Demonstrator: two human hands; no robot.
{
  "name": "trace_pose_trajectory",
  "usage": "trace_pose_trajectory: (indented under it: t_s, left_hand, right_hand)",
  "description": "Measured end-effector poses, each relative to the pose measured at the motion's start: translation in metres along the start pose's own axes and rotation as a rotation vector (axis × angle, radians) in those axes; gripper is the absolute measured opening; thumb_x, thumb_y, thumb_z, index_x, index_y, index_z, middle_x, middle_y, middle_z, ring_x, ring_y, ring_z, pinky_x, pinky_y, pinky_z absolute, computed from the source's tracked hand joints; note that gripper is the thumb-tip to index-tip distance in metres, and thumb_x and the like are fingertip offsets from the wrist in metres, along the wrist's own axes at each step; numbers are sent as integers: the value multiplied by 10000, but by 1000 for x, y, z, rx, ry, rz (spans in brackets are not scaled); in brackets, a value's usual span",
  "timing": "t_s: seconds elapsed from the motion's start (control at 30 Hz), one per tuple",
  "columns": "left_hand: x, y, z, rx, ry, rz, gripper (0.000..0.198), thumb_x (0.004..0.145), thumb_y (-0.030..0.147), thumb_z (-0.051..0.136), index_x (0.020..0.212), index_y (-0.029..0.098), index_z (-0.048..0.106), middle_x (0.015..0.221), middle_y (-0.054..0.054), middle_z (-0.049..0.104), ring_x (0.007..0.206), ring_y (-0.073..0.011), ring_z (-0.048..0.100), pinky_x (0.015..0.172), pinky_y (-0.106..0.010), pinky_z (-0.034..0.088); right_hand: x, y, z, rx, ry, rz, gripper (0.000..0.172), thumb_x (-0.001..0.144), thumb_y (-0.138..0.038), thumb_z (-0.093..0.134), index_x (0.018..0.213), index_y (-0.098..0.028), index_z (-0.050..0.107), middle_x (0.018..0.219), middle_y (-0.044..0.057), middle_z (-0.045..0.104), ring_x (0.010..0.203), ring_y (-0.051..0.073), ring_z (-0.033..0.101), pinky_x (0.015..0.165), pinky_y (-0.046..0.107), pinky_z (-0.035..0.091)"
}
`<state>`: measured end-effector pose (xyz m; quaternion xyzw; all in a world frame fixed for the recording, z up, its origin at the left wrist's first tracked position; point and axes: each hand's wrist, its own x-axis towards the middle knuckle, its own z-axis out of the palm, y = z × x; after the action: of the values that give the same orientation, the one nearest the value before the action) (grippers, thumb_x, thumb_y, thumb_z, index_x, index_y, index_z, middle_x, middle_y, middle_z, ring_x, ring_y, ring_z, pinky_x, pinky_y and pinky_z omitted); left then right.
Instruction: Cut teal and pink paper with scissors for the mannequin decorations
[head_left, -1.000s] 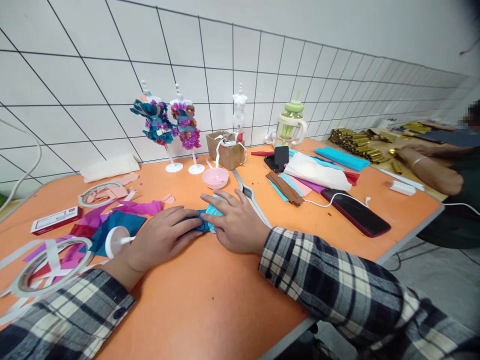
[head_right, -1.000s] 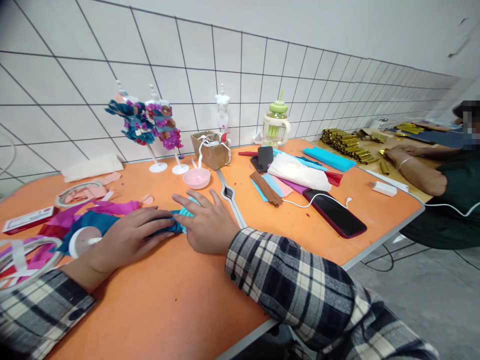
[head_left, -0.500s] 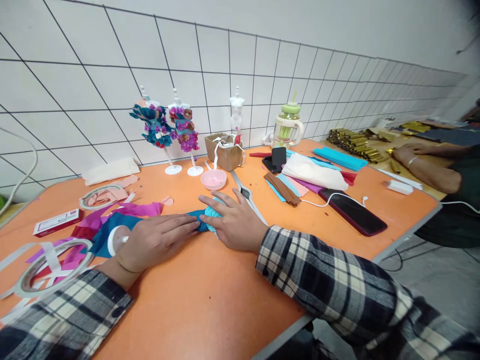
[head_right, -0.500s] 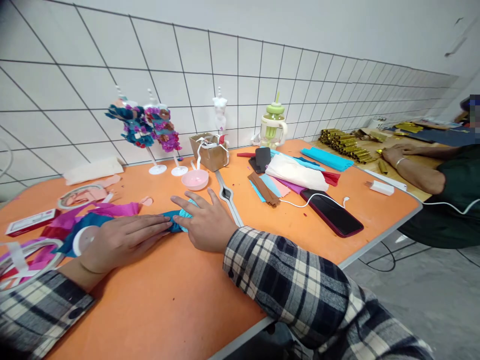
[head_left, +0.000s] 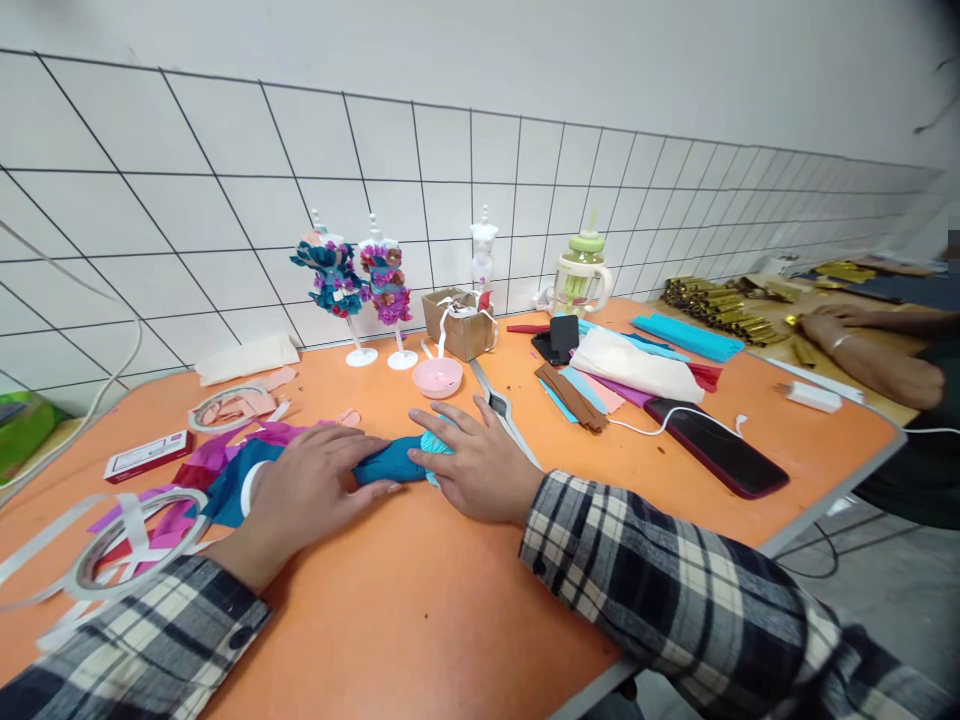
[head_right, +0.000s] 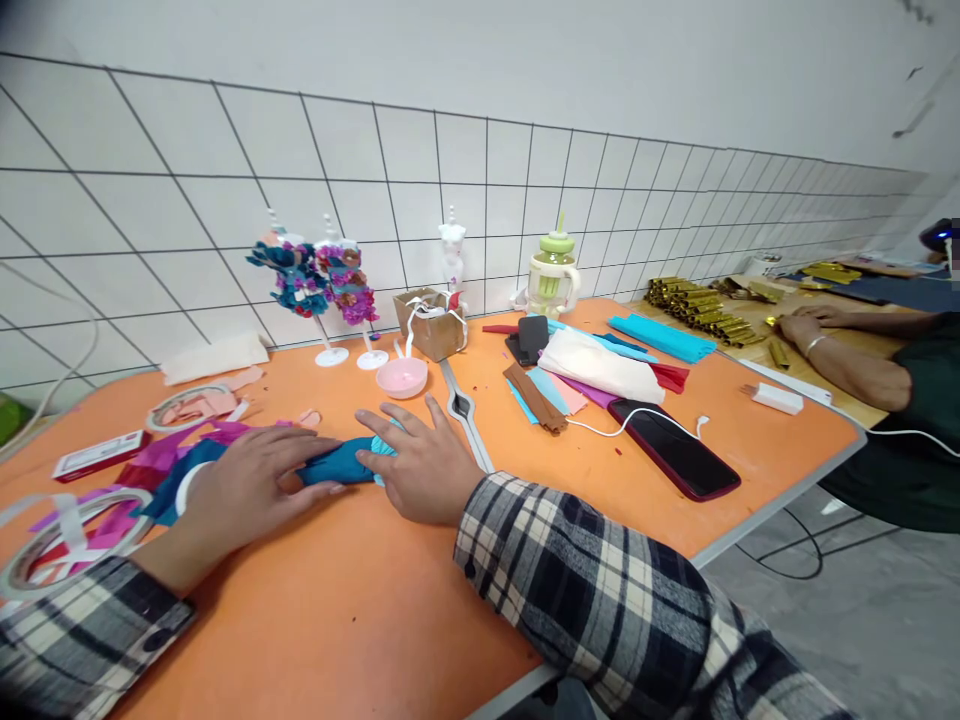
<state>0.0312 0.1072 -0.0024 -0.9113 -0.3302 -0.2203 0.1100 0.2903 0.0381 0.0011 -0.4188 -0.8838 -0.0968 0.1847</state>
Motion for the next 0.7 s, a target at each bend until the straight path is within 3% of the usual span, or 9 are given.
trace_pose_trajectory:
  t_s: [0.1,0.2,0.33,0.5,0.63,0.7]
  left_hand:
    - [0,1,1,36,-30,-51,482,881,645,604,1082,246,784,1017,-131,829,1038,-411,736,960,-615,497]
    - [-2,3,-1,47,23,-17,466,874,603,644,1136,239,771,1109,-146,813,1111,-428,708,1009,-640,454]
    - [-1,15,-3,39,51,68,638,848,596,696,1352,208,656,1306,-165,738,1238,-431,636,1059,-608,437]
    - [4,30,2,60,-52,114,544,912,557,638,1343,226,668,1268,-116,764,1206,-400,649,1122,-654,327]
    - [6,24,6,117,-6,157,421,955,451,605,1294,225,710,1288,-139,749,1220,-394,642,1104,-615,362]
    - [5,19,7,130,19,152,458,950,453,608,1335,216,683,1318,-164,726,1228,-390,638,1084,-577,405]
  right_hand:
    - [0,1,-2,23,10,-9,362,947,-216,530,1274,-242,681,1635,82,371,1484,324,328,1170,714,186]
    - [-1,3,-2,110,84,32,355,936,-288,568,1271,-260,680,1627,72,388,1493,308,320,1195,682,138]
    - [-1,8,2,271,266,158,491,926,-362,589,1399,-233,590,1584,116,439,1474,277,360,1211,579,206]
    - [1,12,11,360,374,231,384,920,-324,591,1277,-215,680,1513,130,509,1415,285,427,1175,529,290]
    - [2,14,15,357,417,234,348,905,-290,608,1236,-225,697,1485,114,535,1398,288,443,1172,514,282]
    - [4,18,16,363,454,304,384,906,-282,606,1280,-218,661,1476,110,542,1381,272,456,1166,474,296]
